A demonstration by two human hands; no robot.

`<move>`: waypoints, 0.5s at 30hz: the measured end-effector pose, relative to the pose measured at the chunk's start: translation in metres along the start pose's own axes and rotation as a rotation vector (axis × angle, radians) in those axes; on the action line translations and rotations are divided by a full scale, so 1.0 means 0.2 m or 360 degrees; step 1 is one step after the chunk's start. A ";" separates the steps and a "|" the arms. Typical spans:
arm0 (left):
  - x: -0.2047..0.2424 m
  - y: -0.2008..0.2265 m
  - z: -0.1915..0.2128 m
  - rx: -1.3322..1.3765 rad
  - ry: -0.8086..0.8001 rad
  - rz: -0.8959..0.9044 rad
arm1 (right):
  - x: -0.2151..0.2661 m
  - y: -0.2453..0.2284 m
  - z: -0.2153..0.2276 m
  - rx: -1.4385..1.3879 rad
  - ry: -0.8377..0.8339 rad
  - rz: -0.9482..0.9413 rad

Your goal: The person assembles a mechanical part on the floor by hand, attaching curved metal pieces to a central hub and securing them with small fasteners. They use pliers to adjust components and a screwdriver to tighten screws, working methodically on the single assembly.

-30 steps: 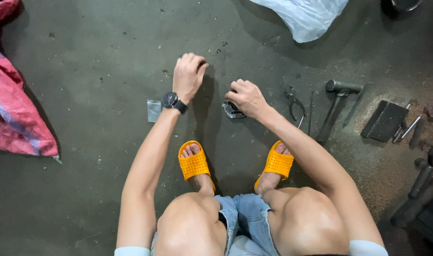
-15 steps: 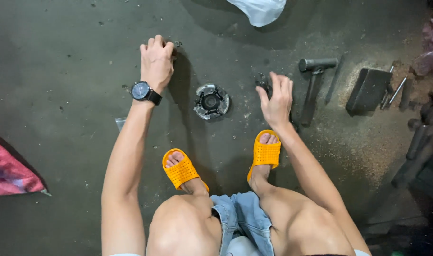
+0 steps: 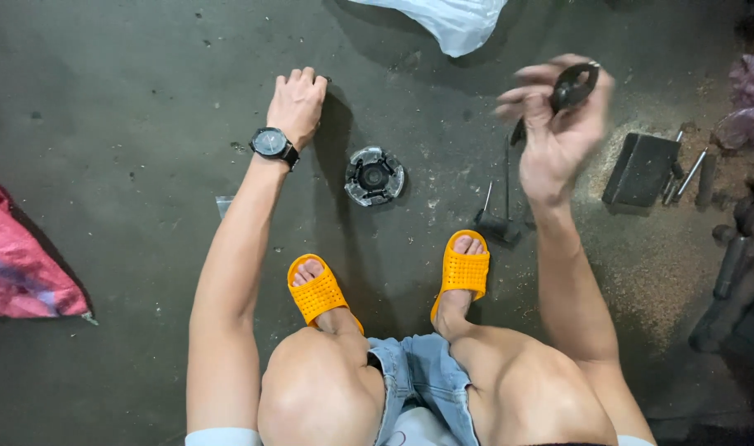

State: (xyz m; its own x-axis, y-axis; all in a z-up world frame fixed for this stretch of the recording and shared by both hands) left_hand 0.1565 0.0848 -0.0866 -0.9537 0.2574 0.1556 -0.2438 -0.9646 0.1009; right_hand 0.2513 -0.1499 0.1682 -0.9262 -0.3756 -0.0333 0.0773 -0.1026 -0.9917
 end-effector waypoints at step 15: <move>0.48 0.14 0.27 0.2733 0.1469 0.0992 | 0.48 0.64 -0.62 0.0541 -0.0863 -0.0871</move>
State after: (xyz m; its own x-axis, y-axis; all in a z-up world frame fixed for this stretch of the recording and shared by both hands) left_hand 0.0679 0.0852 -0.0154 -0.7475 -0.6486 0.1435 -0.0622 0.2834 0.9570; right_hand 0.1274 -0.0856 0.0219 -0.5664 -0.5736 0.5918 -0.1437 -0.6383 -0.7562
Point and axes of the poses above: each hand's wrist, its own x-axis away from the middle knuckle, its own z-axis out of the back of the hand, y = z × x, the point moved 10 cm from there along -x, towards the middle knuckle, and after that the axes turned 11 degrees about -z, right-handed, at the moved point
